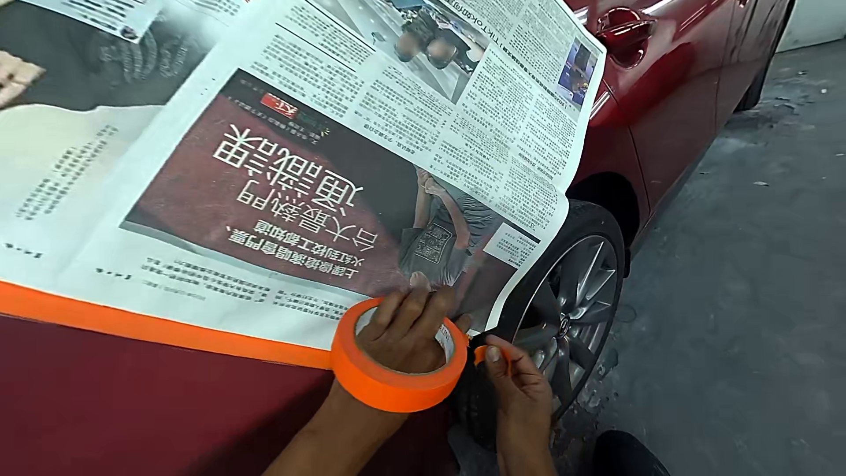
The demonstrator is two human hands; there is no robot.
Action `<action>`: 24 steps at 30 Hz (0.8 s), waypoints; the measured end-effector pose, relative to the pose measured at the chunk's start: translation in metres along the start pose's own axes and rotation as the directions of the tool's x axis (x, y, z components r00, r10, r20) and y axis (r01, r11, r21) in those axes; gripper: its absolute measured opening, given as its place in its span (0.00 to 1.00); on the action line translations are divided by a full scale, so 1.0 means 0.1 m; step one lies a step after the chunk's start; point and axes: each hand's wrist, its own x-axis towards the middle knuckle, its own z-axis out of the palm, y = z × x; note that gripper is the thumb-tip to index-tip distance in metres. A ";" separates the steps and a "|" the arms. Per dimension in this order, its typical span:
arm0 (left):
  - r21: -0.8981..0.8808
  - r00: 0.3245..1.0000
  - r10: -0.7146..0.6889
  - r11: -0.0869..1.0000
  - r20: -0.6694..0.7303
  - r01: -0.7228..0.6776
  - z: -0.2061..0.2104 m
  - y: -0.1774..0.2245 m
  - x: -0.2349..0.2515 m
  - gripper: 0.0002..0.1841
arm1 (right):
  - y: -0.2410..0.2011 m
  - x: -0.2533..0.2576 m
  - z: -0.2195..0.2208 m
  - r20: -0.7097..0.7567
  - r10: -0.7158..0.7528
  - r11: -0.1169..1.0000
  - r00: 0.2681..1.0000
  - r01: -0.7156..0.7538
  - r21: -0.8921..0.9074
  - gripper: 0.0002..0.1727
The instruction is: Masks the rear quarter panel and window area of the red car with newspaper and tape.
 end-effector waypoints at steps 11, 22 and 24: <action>-0.057 0.998 -0.048 0.997 0.039 0.050 -0.03 -0.01 0.01 0.21 | 0.18 0.14 0.27 -0.050 -0.007 0.996 0.999 0.012 0.086 0.23; -0.014 0.997 -0.056 0.998 -0.047 0.055 0.06 0.01 0.00 0.15 | 0.16 0.39 0.21 0.126 0.372 0.883 0.920 -0.392 0.258 0.08; -0.001 0.998 -0.052 0.999 -0.041 0.052 0.06 0.01 0.00 0.15 | 0.13 0.45 0.20 0.179 0.448 0.831 0.876 -0.482 0.278 0.09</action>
